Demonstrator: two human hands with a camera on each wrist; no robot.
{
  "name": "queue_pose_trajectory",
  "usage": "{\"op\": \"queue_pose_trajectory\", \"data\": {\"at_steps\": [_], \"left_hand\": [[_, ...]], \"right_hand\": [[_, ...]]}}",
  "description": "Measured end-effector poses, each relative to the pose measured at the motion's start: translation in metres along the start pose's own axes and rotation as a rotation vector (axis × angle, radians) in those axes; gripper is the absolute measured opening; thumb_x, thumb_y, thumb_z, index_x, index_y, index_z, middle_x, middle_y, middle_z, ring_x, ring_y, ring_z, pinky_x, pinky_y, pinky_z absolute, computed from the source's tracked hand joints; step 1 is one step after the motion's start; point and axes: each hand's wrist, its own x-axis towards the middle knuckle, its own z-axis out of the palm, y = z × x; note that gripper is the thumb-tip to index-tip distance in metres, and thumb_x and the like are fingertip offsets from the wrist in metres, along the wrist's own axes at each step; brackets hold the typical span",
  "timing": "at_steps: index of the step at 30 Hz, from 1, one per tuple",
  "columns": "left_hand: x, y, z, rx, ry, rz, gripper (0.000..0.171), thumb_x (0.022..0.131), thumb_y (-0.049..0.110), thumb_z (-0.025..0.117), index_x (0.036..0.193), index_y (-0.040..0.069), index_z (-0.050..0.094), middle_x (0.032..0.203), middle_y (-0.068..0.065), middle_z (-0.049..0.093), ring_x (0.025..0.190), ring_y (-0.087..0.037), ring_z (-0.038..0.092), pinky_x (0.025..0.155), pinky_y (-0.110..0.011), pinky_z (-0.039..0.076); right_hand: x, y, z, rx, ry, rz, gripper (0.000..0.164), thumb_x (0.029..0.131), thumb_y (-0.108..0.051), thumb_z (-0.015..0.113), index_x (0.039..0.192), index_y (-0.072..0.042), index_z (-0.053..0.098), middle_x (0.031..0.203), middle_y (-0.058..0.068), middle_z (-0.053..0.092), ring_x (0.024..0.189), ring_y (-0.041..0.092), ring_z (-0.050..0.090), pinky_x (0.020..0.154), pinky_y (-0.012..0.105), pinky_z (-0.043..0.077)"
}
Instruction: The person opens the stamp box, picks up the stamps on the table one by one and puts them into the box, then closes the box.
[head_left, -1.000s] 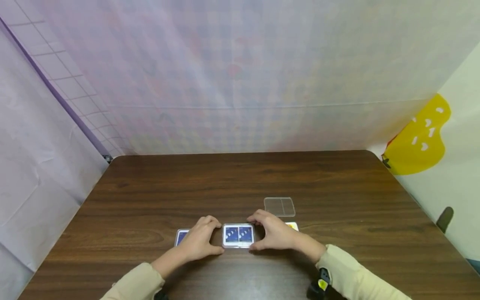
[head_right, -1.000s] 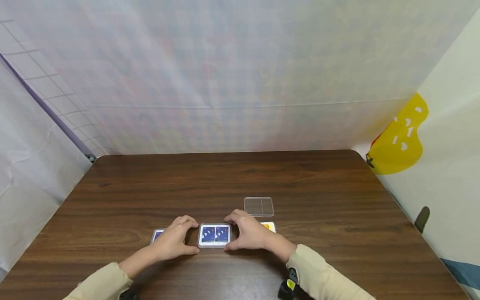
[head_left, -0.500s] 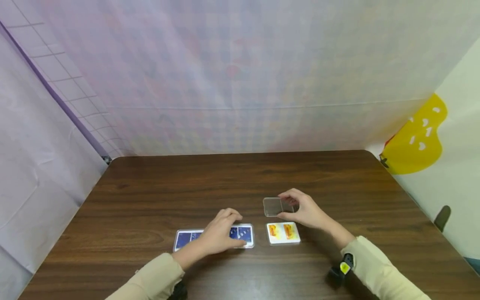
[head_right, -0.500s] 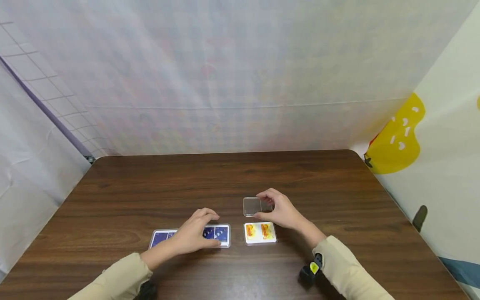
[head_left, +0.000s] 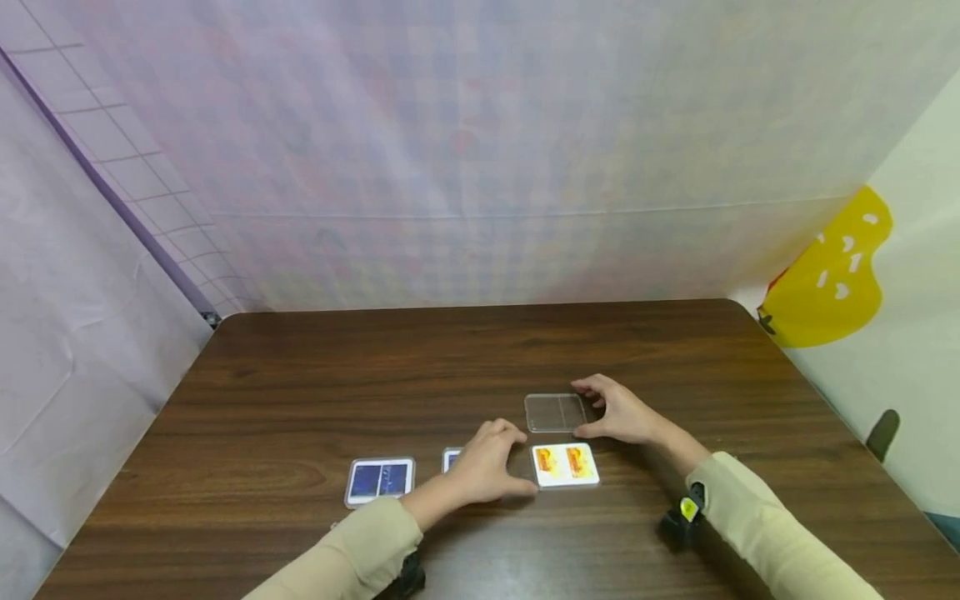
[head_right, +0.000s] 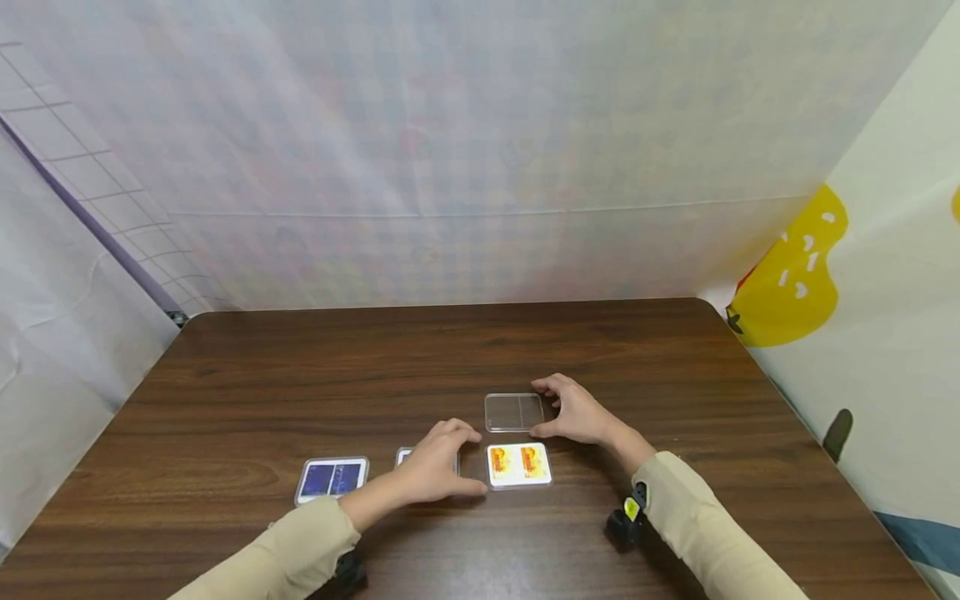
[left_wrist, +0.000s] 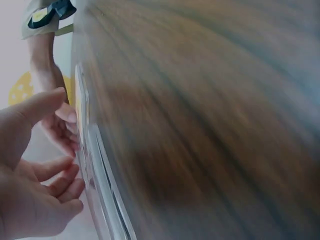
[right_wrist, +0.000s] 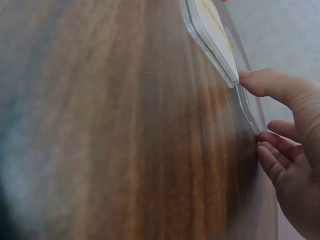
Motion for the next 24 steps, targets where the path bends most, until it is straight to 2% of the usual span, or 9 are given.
{"op": "queue_pose_trajectory", "data": {"at_steps": [9, 15, 24], "left_hand": [[0.004, 0.009, 0.013, 0.024, 0.028, -0.053, 0.059, 0.064, 0.034, 0.079, 0.110, 0.001, 0.061, 0.105, -0.005, 0.056, 0.099, -0.019, 0.049, 0.082, -0.026, 0.045], [0.004, 0.013, 0.017, 0.048, 0.075, -0.078, 0.056, 0.062, 0.032, 0.080, 0.107, 0.003, 0.062, 0.105, -0.004, 0.056, 0.097, -0.018, 0.049, 0.079, -0.024, 0.046], [0.002, 0.013, 0.018, 0.045, 0.086, -0.097, 0.053, 0.064, 0.030, 0.080, 0.106, 0.004, 0.063, 0.104, -0.003, 0.056, 0.098, -0.017, 0.049, 0.078, -0.024, 0.046]], "right_hand": [[0.006, 0.003, 0.000, -0.049, -0.040, -0.037, 0.061, 0.064, -0.022, 0.081, 0.114, 0.004, 0.056, 0.109, 0.011, 0.054, 0.097, 0.023, 0.052, 0.079, 0.033, 0.049], [0.004, 0.000, 0.000, -0.087, -0.020, -0.037, 0.053, 0.063, -0.022, 0.080, 0.106, 0.002, 0.059, 0.102, 0.009, 0.057, 0.089, 0.020, 0.054, 0.076, 0.031, 0.049], [-0.006, -0.003, -0.001, -0.087, 0.027, -0.026, 0.050, 0.064, -0.024, 0.080, 0.104, 0.000, 0.060, 0.100, 0.007, 0.058, 0.089, 0.020, 0.055, 0.077, 0.033, 0.050]]}}
